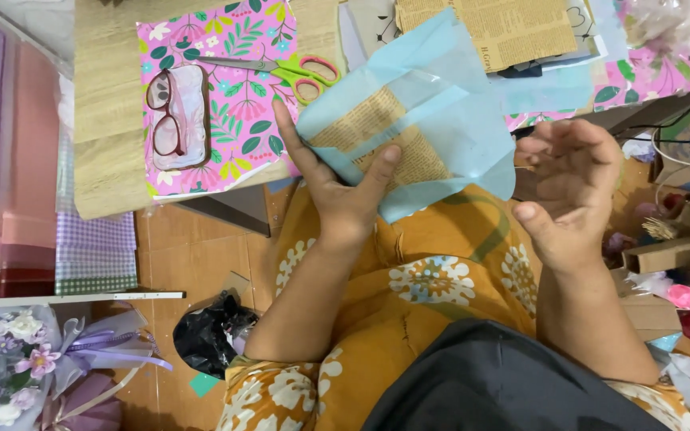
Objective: The person wraps a small bouquet component with decorative paper by hand, folding and securing it with tape.
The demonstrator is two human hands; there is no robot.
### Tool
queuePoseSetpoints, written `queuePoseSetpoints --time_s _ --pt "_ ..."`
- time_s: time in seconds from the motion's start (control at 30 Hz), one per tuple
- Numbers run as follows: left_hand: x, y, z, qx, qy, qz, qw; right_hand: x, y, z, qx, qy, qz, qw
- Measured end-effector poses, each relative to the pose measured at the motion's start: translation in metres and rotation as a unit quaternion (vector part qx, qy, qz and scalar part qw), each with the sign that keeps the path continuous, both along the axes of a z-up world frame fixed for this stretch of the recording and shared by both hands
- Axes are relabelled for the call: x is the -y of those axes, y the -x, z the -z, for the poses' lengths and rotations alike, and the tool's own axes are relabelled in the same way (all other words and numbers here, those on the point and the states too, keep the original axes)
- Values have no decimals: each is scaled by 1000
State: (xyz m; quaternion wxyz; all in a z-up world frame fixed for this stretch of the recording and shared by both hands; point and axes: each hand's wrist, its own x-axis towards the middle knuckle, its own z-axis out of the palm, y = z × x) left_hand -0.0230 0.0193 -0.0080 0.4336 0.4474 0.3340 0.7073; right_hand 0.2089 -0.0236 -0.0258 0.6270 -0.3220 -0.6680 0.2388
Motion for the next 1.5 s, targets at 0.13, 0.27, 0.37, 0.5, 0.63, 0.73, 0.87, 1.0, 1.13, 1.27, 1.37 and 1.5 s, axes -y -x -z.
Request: queuePoseSetpoints --time_s 0.13,0.27,0.37,0.5,0.63,0.73,0.87,1.0,1.13,1.27,1.37,1.5 --pt "6 -6 -2 48 8 7 999 -3 11 13 -45 122 -39 991" --pt "12 -18 3 65 -16 17 998 -2 12 78 -84 356 -52 929" --pt "7 -22 16 41 17 56 997 0 43 6 29 205 -14 978" --pt "-12 -10 64 26 8 176 984 -20 19 25 39 -54 57 996" --pt "-11 1 59 69 156 283 944 -29 0 3 194 -212 136 948" --pt "-12 4 44 282 201 389 854 -34 -15 -3 237 -280 170 915" --pt "-17 5 15 169 178 414 876 -39 -29 -11 289 -347 199 870" --pt "-11 4 7 96 164 397 898 -46 -36 -8 291 -369 194 861" --pt "-6 -4 17 120 196 340 912 -40 -37 -8 260 -317 176 895" --pt "-4 -7 12 163 190 257 933 -23 -30 -14 160 -208 164 951" --pt "-3 -11 14 224 150 221 937 -15 -25 -20 190 -260 198 926" --pt "2 -16 4 261 160 203 930 -6 -24 -9 328 -274 257 867"
